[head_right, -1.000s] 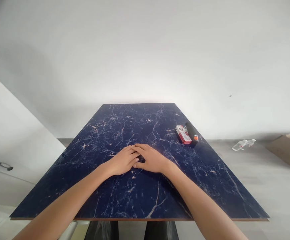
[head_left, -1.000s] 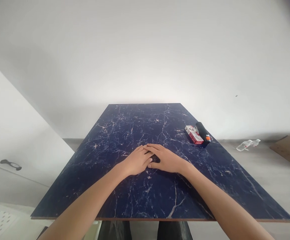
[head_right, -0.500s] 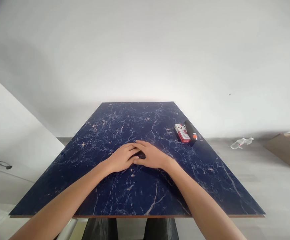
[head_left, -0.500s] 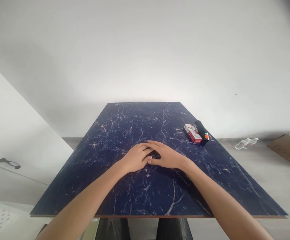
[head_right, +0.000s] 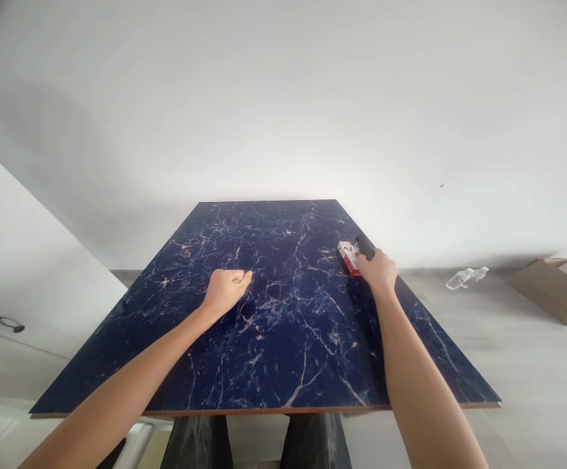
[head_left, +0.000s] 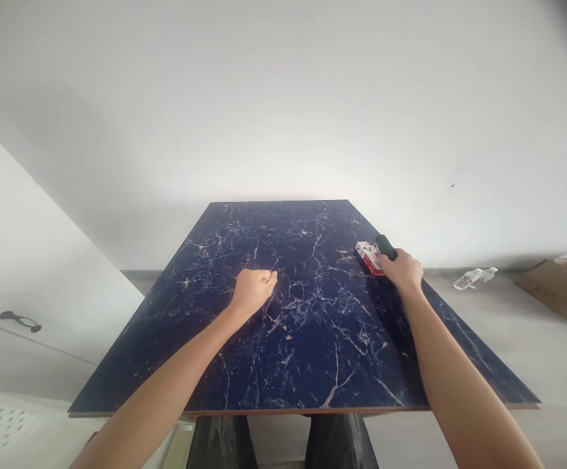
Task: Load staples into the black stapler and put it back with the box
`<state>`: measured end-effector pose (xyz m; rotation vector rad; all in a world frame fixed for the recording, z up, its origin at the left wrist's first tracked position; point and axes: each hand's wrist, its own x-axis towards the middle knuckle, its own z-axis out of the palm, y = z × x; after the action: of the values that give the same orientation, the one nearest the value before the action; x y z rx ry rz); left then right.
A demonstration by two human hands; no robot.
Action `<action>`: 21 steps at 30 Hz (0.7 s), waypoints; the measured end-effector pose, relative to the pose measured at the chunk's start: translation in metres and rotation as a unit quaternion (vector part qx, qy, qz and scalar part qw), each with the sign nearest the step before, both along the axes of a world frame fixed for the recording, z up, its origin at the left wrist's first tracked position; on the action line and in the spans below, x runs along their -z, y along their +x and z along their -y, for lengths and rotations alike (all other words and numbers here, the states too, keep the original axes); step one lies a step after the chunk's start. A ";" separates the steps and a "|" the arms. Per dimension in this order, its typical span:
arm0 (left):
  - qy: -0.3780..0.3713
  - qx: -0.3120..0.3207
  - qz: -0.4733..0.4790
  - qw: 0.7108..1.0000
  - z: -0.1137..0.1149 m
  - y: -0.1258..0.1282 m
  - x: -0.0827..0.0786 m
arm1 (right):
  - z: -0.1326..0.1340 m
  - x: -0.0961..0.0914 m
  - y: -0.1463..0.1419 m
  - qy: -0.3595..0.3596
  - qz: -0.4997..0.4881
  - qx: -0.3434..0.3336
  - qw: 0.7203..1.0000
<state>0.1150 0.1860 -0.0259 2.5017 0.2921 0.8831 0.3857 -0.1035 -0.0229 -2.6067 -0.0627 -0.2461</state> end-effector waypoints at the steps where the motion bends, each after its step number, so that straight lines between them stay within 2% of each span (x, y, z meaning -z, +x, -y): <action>1: 0.004 0.011 0.001 1.000 0.001 0.000 0.002 | 0.000 0.003 0.001 -0.009 0.002 -0.010 1.000; 6: 0.036 0.058 -0.011 0.998 0.002 0.001 0.006 | -0.019 0.003 -0.016 0.003 0.033 -0.049 0.998; 11: 0.039 0.023 0.031 0.998 -0.011 0.002 -0.001 | -0.075 -0.006 -0.053 0.007 0.023 -0.112 0.993; 14: 0.022 -0.043 0.064 0.997 -0.033 -0.001 -0.009 | -0.125 -0.009 -0.079 0.015 0.024 -0.163 0.986; 17: -0.014 -0.148 0.092 0.985 -0.061 -0.008 -0.013 | -0.180 -0.010 -0.108 0.030 0.014 -0.209 0.977; 19: -0.056 -0.214 0.076 0.972 -0.079 -0.011 -0.012 | -0.215 -0.010 -0.129 0.043 0.020 -0.250 0.967; 21: -0.099 -0.253 0.042 0.961 -0.094 -0.013 -0.008 | -0.248 -0.010 -0.151 0.046 0.005 -0.286 0.957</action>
<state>0.1022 0.2796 -0.0183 2.2254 0.9731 1.0852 0.2345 0.1446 -0.0129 -2.3719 -0.7755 -0.0501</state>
